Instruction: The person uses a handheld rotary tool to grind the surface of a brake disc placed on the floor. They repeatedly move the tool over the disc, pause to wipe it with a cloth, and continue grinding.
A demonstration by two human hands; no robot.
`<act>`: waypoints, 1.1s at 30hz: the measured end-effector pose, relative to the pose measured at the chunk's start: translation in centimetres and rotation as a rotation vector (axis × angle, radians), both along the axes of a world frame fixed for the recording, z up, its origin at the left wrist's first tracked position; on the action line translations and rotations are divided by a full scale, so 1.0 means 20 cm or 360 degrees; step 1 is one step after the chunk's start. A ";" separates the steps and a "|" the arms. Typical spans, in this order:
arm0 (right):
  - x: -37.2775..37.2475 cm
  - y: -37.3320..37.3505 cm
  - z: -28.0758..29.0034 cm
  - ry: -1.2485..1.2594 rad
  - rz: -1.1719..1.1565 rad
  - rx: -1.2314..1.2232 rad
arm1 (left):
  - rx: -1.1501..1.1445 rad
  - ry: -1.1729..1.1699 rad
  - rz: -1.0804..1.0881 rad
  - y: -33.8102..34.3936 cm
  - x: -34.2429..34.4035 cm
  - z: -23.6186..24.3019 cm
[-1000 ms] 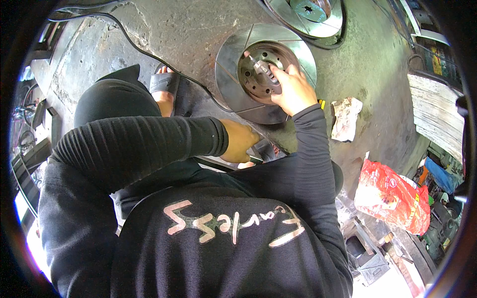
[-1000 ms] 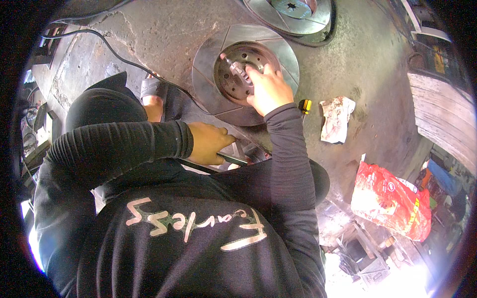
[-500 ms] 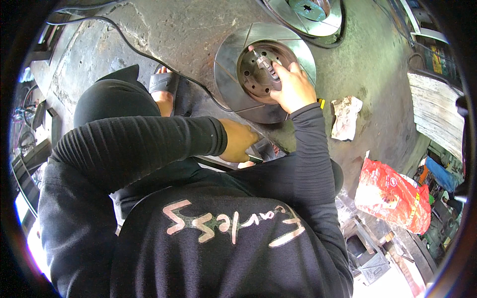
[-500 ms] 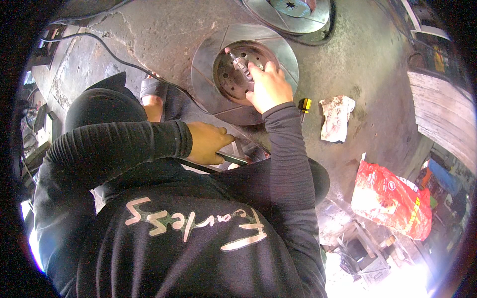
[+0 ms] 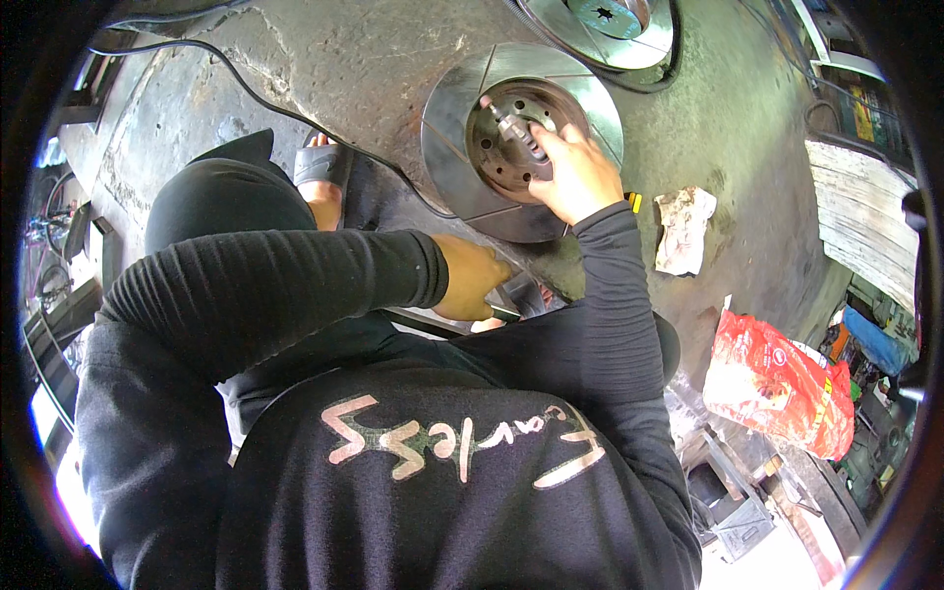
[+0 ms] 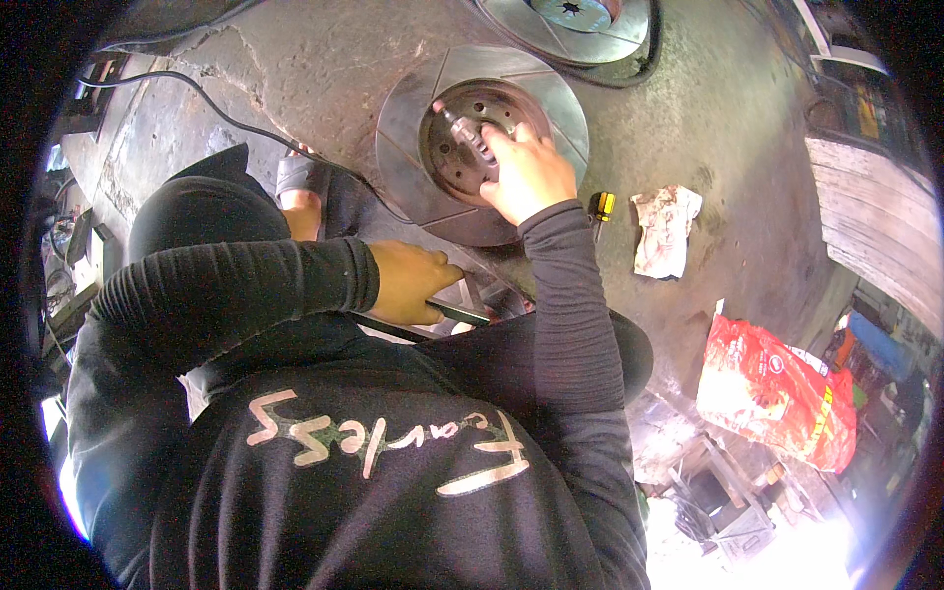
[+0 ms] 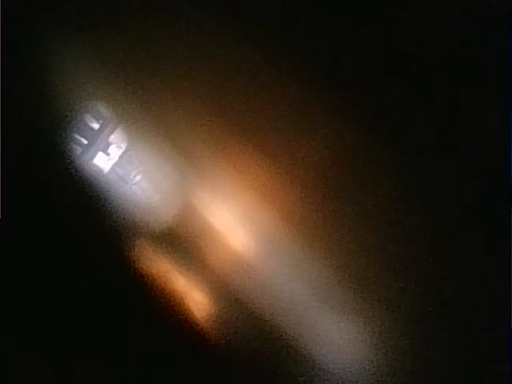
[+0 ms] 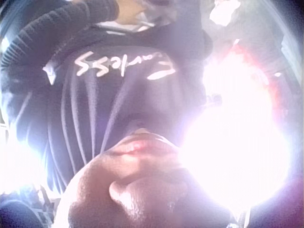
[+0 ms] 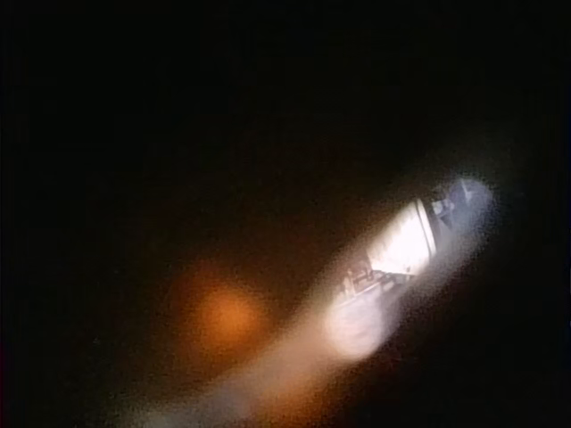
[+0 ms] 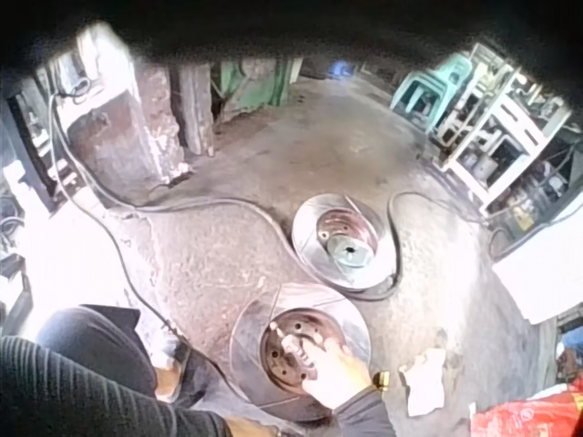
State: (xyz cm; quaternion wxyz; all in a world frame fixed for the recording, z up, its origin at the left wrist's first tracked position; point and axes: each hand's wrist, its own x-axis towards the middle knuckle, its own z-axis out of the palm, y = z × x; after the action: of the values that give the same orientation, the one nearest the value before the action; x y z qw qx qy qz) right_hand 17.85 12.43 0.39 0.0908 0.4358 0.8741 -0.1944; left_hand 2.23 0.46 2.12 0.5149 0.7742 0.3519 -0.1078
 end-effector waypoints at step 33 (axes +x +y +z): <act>0.05 0.00 -0.02 0.0032 0.0046 0.0016 | 0.0016 -0.0044 0.0030 0.00 0.00 0.00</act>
State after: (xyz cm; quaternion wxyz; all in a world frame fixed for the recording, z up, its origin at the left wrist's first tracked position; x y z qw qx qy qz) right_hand 18.95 12.37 0.01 0.0828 0.4216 0.8821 -0.1931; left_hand 2.16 0.38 2.04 0.5167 0.7749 0.3526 -0.0905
